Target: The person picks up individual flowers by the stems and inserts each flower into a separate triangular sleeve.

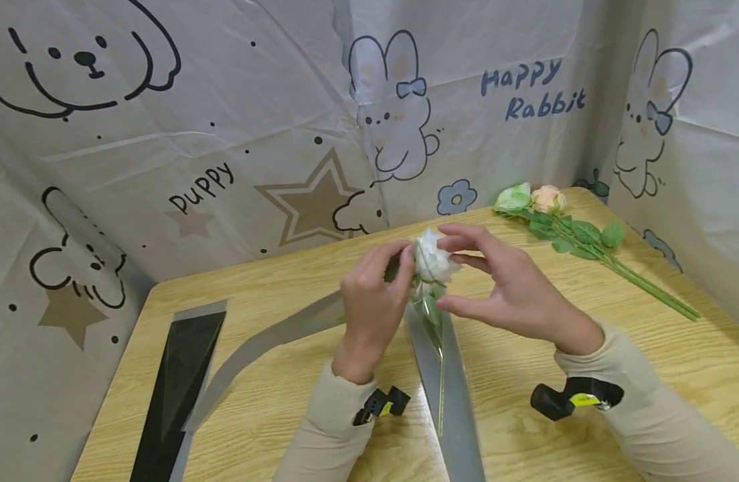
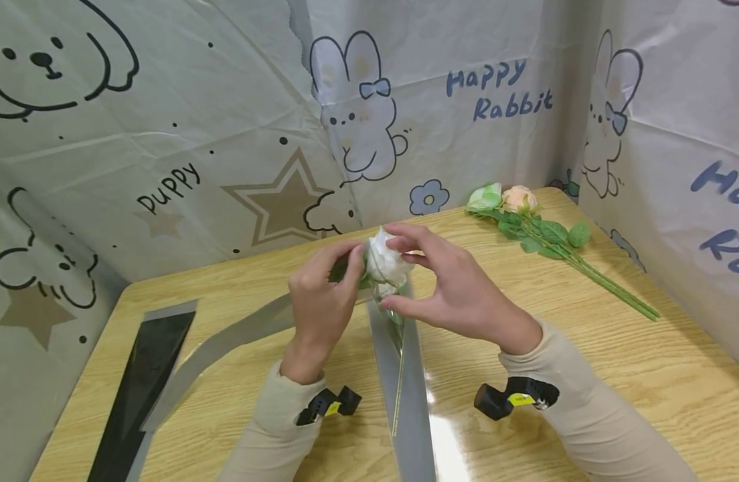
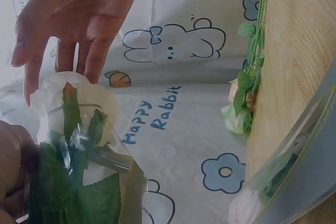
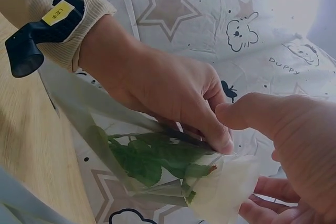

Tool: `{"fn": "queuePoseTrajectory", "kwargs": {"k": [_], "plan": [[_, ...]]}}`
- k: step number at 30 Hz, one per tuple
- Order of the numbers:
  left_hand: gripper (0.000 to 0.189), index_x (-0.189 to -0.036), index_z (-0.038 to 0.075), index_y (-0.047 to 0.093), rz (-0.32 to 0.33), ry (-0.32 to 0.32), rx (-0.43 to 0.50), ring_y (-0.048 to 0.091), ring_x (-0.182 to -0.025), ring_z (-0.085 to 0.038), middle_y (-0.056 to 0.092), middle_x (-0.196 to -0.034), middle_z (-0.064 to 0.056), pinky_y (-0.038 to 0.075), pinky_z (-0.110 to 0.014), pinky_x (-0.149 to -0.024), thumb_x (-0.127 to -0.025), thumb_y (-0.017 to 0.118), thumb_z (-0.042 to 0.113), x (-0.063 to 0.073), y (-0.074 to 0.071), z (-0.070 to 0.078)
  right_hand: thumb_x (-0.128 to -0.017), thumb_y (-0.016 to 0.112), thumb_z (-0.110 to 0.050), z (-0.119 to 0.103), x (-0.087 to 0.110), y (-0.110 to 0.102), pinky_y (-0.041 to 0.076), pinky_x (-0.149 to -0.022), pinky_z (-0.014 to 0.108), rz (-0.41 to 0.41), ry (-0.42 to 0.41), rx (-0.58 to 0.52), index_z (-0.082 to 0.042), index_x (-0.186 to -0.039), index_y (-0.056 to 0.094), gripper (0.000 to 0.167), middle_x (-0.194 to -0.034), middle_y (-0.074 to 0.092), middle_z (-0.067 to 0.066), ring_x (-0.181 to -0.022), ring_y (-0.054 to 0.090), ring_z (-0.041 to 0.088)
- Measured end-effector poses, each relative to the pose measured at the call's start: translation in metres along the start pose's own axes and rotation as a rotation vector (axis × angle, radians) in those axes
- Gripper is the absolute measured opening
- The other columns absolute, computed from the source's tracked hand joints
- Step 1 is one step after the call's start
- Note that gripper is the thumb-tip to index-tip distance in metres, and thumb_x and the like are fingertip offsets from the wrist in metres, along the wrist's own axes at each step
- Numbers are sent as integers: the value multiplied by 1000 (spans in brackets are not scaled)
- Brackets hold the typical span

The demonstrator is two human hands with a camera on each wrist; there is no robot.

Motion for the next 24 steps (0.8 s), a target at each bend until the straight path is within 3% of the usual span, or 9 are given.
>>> {"fn": "queuePoseTrajectory", "kwargs": {"k": [10,15,24], "plan": [[10,-94,1,76,-6,-19,-20,76,-74,-20,79,-85,-11,63,-31,-66,-98,69,7,2,2,-1,-79,89,-4,4,1,5,55,-108,28,-1,10,-27,-9,-150,46,84,-136,63,15,-128,63,27],[10,-95,1,76,-32,-17,2,76,-75,-20,79,-86,-12,64,-31,-67,-98,69,8,3,7,-1,-77,89,-1,5,0,1,53,-108,22,28,1,-36,-8,-149,46,84,-133,64,14,-126,63,23],[12,-96,0,75,-96,-28,36,75,-75,-19,79,-88,-13,64,-29,-66,-99,68,8,3,13,0,-80,81,11,9,-2,-5,52,-108,17,53,7,-117,-7,-149,46,79,-132,63,17,-126,58,2]]}}
Point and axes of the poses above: each hand's wrist, its own x-axis away from the middle knuckle, its own y-axis out of the palm, z = x × y, the point moved 10 cm from there along -x, towards the middle knuckle
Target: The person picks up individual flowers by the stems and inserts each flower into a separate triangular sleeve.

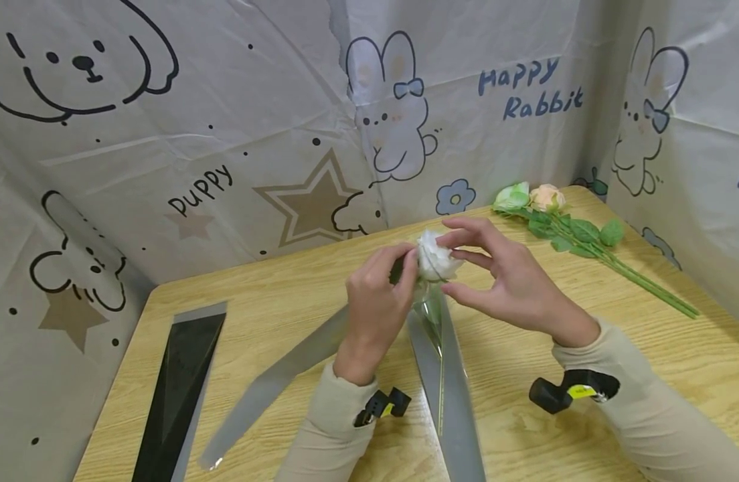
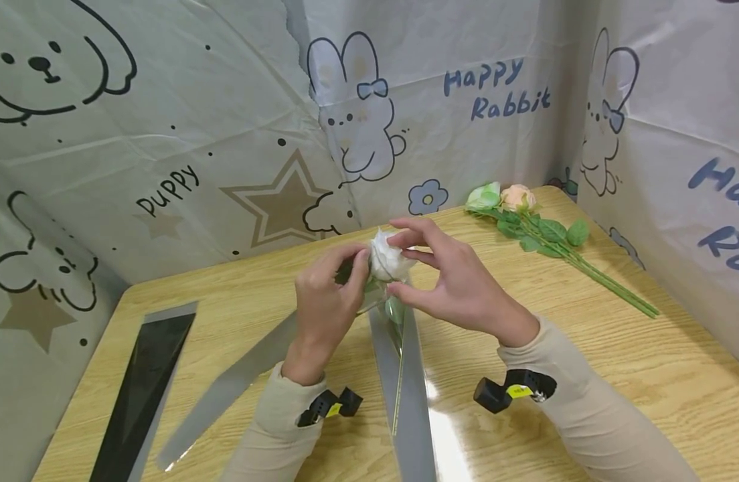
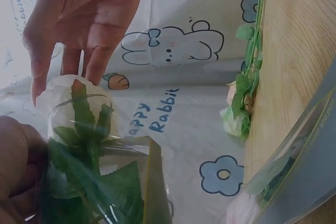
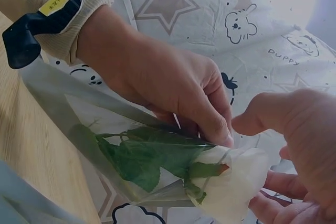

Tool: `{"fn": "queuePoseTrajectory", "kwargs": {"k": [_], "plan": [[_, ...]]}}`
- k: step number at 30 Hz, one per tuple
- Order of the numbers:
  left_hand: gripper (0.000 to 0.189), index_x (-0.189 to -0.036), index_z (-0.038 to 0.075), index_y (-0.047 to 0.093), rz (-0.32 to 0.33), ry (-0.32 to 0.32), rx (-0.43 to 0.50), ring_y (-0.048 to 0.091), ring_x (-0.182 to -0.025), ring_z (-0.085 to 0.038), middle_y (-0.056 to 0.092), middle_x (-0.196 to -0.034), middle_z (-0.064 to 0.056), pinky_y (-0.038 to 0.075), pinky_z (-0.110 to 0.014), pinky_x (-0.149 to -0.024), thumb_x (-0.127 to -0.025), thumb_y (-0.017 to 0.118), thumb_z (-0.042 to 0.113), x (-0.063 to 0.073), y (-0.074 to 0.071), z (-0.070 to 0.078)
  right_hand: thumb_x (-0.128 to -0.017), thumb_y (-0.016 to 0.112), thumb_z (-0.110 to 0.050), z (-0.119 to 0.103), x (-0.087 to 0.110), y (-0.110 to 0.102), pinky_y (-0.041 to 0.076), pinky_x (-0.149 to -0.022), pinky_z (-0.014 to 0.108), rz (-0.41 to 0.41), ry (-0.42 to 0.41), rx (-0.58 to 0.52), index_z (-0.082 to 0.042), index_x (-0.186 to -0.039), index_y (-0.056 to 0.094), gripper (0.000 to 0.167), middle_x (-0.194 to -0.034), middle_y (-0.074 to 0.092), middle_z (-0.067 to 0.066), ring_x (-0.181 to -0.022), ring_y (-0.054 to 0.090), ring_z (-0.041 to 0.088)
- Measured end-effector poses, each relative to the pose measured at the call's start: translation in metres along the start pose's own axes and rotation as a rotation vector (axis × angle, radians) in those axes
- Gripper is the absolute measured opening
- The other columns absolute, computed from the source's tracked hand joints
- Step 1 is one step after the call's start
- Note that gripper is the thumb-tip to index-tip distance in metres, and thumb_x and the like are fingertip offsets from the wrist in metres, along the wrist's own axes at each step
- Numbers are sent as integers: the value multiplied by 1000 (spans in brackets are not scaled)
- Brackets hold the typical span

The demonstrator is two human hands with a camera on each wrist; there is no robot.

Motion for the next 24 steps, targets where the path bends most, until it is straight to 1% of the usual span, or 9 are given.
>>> {"fn": "queuePoseTrajectory", "kwargs": {"k": [3,6,9,13,18,20,22,24], "plan": [[12,-96,1,75,-34,0,-10,74,-74,-18,79,-89,-12,63,-27,-66,-99,68,9,0,3,0,-82,77,14,3,-1,-1,52,-108,17,7,5,-26,-6,-149,45,76,-133,63,18,-126,58,0],[13,-97,1,76,-51,0,-22,74,-75,-17,79,-90,-12,64,-26,-67,-100,67,10,1,5,0,-86,74,13,7,-1,-2,52,-108,17,15,11,-41,-5,-148,46,71,-133,63,19,-126,59,2],[13,-98,0,76,-25,-4,-28,75,-75,-18,79,-90,-12,64,-27,-67,-100,67,10,0,2,-1,-88,70,14,10,-2,-5,53,-107,18,29,17,-62,-3,-147,46,66,-132,63,19,-126,61,6],[14,-97,0,76,13,-15,-16,74,-73,-18,79,-88,-13,63,-28,-65,-100,67,9,-1,-4,-3,-87,67,18,12,-2,-8,53,-108,19,42,25,-86,-3,-146,46,66,-131,63,19,-125,62,12],[15,-98,0,76,-2,-14,-5,74,-74,-18,78,-89,-13,63,-26,-66,-101,66,10,-1,-4,-2,-86,67,18,13,-2,-8,53,-108,20,45,26,-66,-5,-147,46,68,-130,62,17,-125,63,23],[15,-97,0,75,-8,-12,-1,74,-74,-18,78,-89,-13,63,-26,-66,-101,66,11,-2,-3,-2,-85,67,19,12,-2,-8,53,-107,19,47,25,-57,-5,-147,46,69,-130,62,17,-125,63,25],[15,-97,0,75,-13,-7,3,74,-74,-18,78,-89,-13,63,-26,-67,-101,66,11,-2,-3,-1,-85,67,20,12,-2,-8,53,-107,19,50,20,-60,-4,-147,46,70,-130,62,18,-125,63,22],[14,-97,0,75,-22,0,2,74,-74,-18,78,-89,-12,63,-26,-68,-101,66,10,-1,-1,0,-85,67,20,12,-2,-7,53,-107,18,51,13,-68,-3,-147,46,70,-130,63,19,-125,63,16]]}}
Point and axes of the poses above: each hand's wrist, its own x-axis away from the middle knuckle, its own y-axis out of the palm, z = x × y, the point moved 10 cm from there along -x, towards the middle knuckle
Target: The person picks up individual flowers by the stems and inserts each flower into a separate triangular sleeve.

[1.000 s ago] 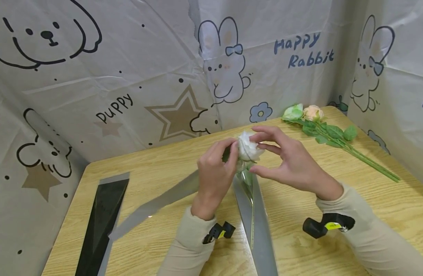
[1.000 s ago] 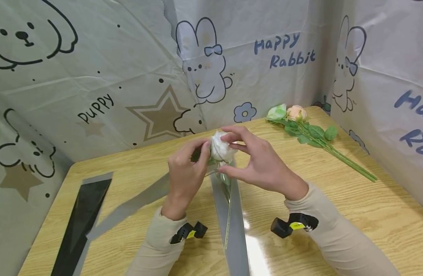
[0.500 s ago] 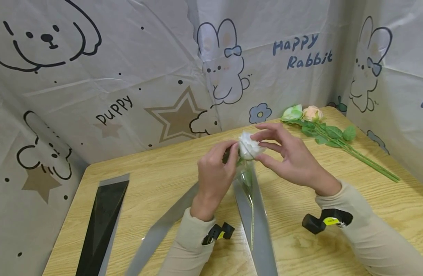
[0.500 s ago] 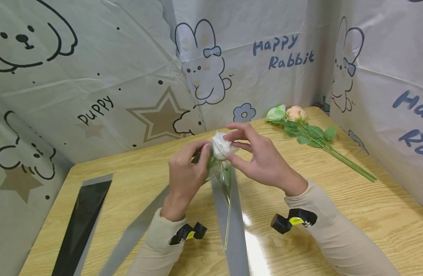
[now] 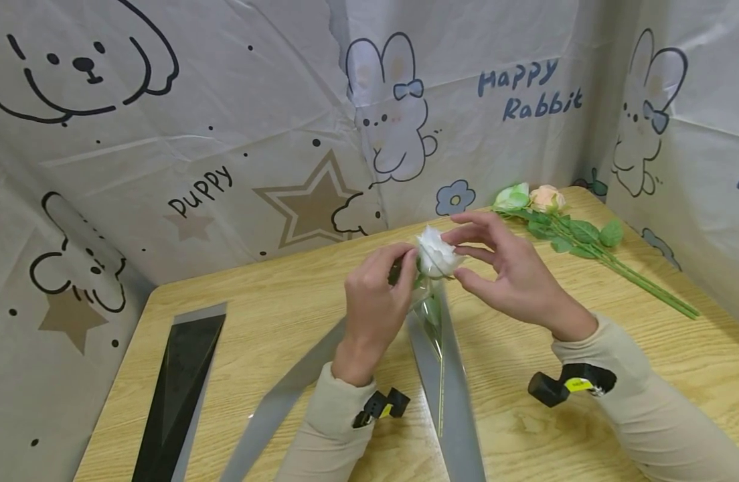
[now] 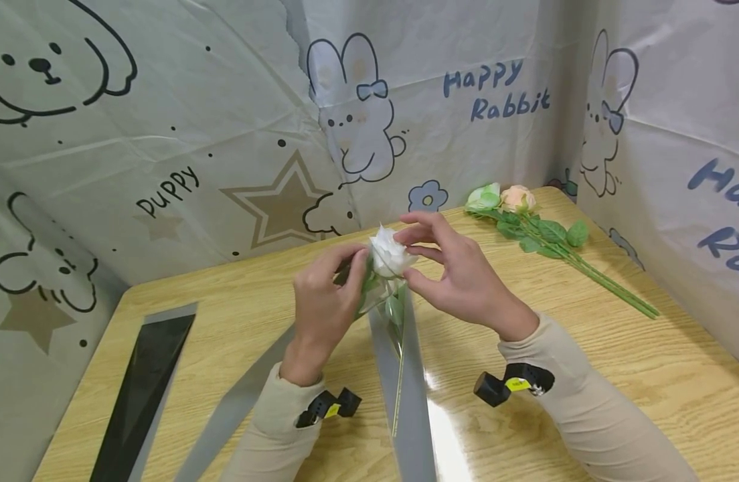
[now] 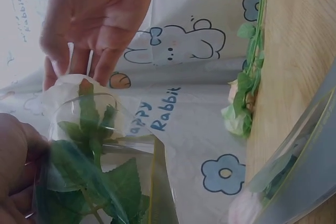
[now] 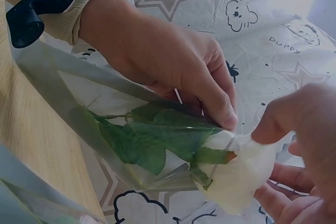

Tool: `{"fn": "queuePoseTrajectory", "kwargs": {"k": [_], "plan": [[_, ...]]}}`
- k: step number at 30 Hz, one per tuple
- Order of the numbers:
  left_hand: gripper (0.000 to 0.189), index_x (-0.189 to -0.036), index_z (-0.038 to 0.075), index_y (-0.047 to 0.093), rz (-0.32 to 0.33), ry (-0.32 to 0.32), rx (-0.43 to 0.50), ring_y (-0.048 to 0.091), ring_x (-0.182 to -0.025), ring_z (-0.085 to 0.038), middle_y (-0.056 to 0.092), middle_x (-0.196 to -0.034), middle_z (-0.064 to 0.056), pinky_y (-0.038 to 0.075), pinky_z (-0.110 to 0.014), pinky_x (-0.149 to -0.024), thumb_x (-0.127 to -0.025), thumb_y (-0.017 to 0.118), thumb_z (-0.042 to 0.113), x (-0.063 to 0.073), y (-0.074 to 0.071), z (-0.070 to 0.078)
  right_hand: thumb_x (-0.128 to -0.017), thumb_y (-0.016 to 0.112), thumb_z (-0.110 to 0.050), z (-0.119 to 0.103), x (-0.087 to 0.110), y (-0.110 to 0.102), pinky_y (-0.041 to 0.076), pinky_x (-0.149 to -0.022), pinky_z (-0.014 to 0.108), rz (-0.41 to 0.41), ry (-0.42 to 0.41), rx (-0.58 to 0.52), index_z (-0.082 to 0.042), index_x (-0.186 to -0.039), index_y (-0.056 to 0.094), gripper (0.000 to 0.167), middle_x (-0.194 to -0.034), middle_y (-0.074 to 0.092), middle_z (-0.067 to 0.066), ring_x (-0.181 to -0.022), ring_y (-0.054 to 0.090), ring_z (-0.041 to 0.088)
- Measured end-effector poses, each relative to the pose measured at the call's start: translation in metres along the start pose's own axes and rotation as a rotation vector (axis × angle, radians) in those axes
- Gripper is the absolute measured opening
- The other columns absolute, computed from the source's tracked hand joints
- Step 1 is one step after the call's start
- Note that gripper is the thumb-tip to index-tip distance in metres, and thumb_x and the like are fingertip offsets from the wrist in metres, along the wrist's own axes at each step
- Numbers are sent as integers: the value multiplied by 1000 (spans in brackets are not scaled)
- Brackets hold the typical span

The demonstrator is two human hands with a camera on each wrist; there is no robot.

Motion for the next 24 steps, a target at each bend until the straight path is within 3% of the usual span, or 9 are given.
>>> {"fn": "queuePoseTrajectory", "kwargs": {"k": [6,18,24], "plan": [[14,-96,-1,75,6,10,-16,74,-74,-19,78,-88,-13,63,-27,-66,-100,67,9,1,4,2,-84,66,20,-3,2,4,54,-106,17,-11,-29,11,-2,-147,44,70,-130,65,21,-125,62,5],[12,-94,1,75,25,-7,-59,78,-79,-20,79,-88,-12,65,-29,-70,-100,67,8,2,4,0,-81,68,17,-5,3,12,56,-102,17,-37,-45,100,-1,-143,45,69,-126,68,18,-118,68,26],[12,-95,0,76,40,-15,-45,78,-79,-20,80,-89,-13,65,-29,-70,-99,68,9,2,2,-1,-81,69,21,-3,1,3,56,-103,18,-3,-49,89,0,-144,46,70,-123,68,20,-117,69,26]]}}
Point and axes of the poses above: each hand's wrist, its own x-axis away from the middle knuckle, its own y-axis out of the palm, z = x × y, the point moved 10 cm from there along -x, towards the middle knuckle
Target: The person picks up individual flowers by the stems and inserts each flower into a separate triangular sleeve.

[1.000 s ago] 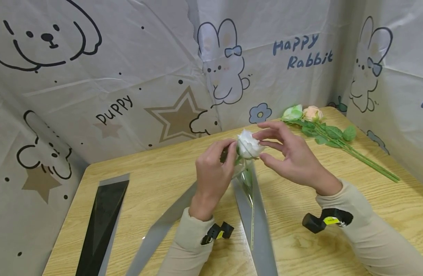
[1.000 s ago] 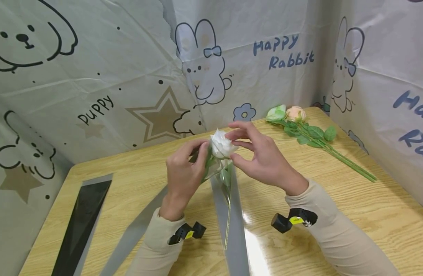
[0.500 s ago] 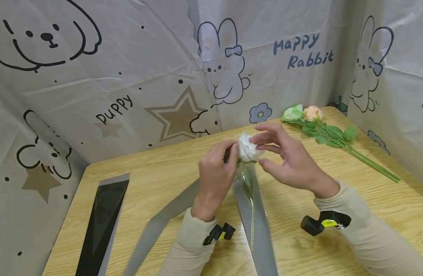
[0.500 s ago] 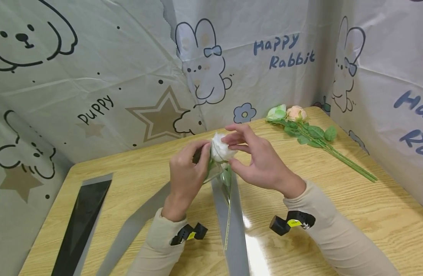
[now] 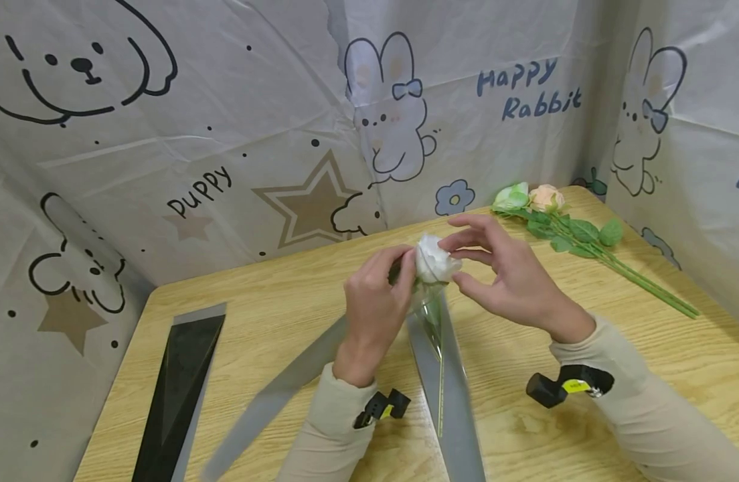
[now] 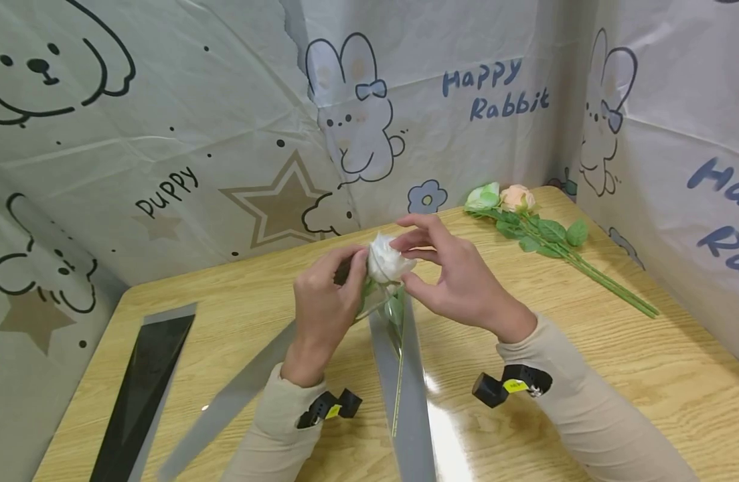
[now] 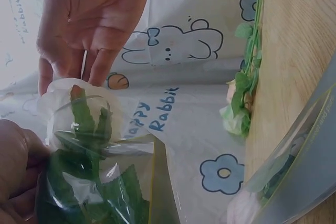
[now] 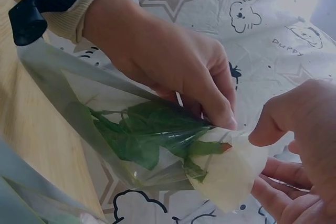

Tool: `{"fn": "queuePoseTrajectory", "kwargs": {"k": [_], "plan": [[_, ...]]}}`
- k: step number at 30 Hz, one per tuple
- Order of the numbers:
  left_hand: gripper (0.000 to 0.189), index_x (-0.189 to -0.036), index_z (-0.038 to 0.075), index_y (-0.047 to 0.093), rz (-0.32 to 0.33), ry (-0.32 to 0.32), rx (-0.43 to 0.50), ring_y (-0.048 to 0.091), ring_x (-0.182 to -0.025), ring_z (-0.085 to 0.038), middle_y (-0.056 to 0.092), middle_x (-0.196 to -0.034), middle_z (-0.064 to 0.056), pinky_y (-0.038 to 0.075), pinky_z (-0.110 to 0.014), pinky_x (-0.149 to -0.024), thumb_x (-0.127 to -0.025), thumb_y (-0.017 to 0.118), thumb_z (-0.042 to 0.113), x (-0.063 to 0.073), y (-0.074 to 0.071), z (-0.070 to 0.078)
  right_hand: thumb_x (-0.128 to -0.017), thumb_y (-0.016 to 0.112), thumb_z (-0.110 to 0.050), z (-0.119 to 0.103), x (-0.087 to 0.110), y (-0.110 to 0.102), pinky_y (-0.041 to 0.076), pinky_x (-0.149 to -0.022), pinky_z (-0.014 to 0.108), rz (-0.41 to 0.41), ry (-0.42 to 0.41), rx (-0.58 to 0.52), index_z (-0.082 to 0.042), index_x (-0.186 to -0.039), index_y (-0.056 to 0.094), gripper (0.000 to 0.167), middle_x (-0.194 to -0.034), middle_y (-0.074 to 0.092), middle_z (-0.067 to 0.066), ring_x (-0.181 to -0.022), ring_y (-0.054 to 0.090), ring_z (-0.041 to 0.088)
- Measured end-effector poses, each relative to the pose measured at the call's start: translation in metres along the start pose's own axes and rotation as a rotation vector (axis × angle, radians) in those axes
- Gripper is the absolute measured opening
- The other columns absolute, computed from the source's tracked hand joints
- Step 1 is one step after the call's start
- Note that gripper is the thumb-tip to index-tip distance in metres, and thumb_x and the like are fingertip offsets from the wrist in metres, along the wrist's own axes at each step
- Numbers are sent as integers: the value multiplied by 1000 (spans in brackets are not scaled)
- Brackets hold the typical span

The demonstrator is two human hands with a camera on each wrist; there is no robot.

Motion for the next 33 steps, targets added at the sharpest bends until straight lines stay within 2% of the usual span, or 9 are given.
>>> {"fn": "queuePoseTrajectory", "kwargs": {"k": [5,11,17,25,33], "plan": [[13,-96,0,76,-8,-3,12,78,-79,-20,80,-90,-13,65,-29,-70,-100,68,10,0,-1,0,-82,68,21,-1,0,-4,56,-103,18,17,-3,-8,0,-144,47,69,-123,67,20,-117,68,18],[13,-96,1,76,-12,4,7,78,-79,-20,80,-90,-13,65,-29,-70,-100,68,10,0,1,0,-84,69,19,-4,-1,-5,56,-103,17,32,-20,2,1,-143,48,65,-122,67,19,-116,68,17],[13,-96,0,76,-33,13,18,78,-81,-20,80,-90,-13,65,-27,-72,-100,68,10,0,2,2,-87,70,15,-2,-1,-7,55,-103,16,49,-22,-1,1,-142,49,61,-122,68,19,-116,64,2],[13,-96,1,77,-41,25,11,79,-82,-19,80,-91,-11,66,-28,-74,-100,68,11,1,3,5,-87,71,12,-1,0,-7,55,-102,15,55,-8,1,-1,-143,49,61,-122,68,18,-116,65,6],[13,-97,2,77,-67,19,-14,79,-83,-19,80,-91,-10,65,-28,-75,-100,68,12,2,6,5,-85,72,13,-5,-1,-6,56,-100,15,66,-38,-6,1,-142,49,63,-120,70,18,-114,66,5]]}}
Point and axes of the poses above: each hand's wrist, its own x-axis away from the middle knuckle, its own y-axis out of the palm, z = x × y, the point moved 10 cm from there along -x, towards the middle knuckle
